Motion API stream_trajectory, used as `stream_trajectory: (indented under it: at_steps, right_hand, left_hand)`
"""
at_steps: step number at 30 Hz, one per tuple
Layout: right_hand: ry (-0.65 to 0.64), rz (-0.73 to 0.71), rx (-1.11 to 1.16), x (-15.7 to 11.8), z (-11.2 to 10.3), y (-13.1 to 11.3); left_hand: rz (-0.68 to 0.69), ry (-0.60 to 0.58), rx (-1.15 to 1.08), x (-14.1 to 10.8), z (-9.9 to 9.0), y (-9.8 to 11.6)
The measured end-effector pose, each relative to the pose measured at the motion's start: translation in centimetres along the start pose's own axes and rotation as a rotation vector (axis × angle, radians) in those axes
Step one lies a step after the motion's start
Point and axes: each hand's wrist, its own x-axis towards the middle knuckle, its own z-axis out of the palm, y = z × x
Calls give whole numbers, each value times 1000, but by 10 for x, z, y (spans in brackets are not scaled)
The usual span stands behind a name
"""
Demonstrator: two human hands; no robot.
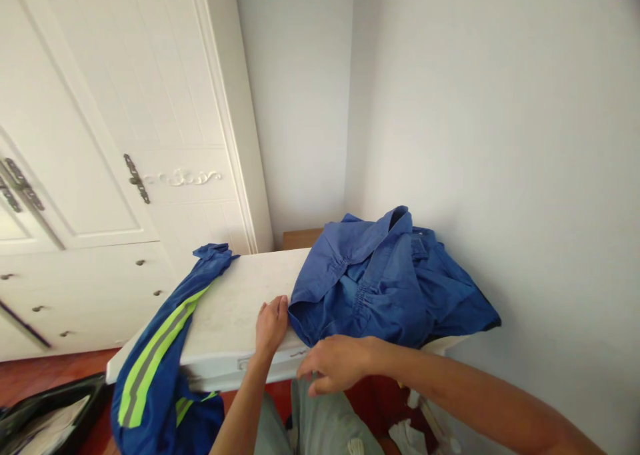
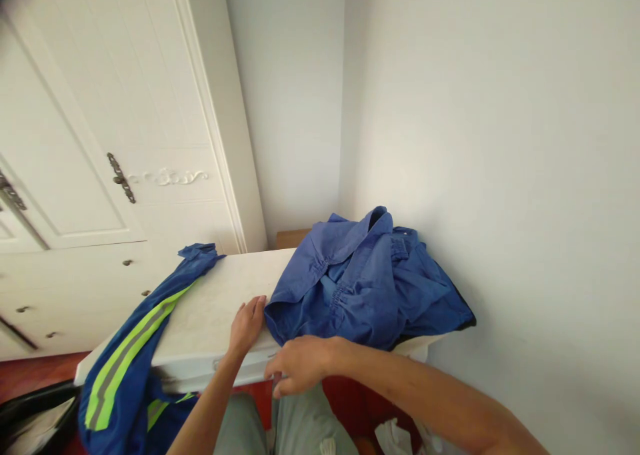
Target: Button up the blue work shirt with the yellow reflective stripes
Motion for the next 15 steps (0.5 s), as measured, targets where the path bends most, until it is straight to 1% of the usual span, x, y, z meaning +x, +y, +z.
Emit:
stream_trajectory:
  at_steps: [2, 3, 5, 7, 10, 12, 13, 14, 15]
  right_hand:
    - [168, -72, 161, -21, 0, 8]
    - [289, -77, 228, -32, -1, 12]
    - [580, -1, 319, -54, -5, 26]
    - [878, 140, 381, -76, -11, 49]
    - [1233, 384, 442, -108, -22, 103]
    - [1453, 618, 354, -130, -28, 141]
    - [1529, 755, 290, -139, -31, 159]
    - [1572, 875, 238, -148, -32, 173]
    - [1586, 957, 208, -154, -34, 185]
  left_hand:
    - [7, 7, -34, -1, 0, 1]
    - [16, 8, -51, -1, -1, 2]
    - [45, 1, -57, -2, -1, 3]
    - [76, -13, -8, -2, 0, 2]
    - [82, -19, 72, -1, 4, -1]
    - [60, -11, 85, 0, 7, -3]
    - [50, -6, 84, 1, 8, -3]
    - [42, -2, 82, 1, 8, -3]
    - [36, 1, 80, 1, 8, -2]
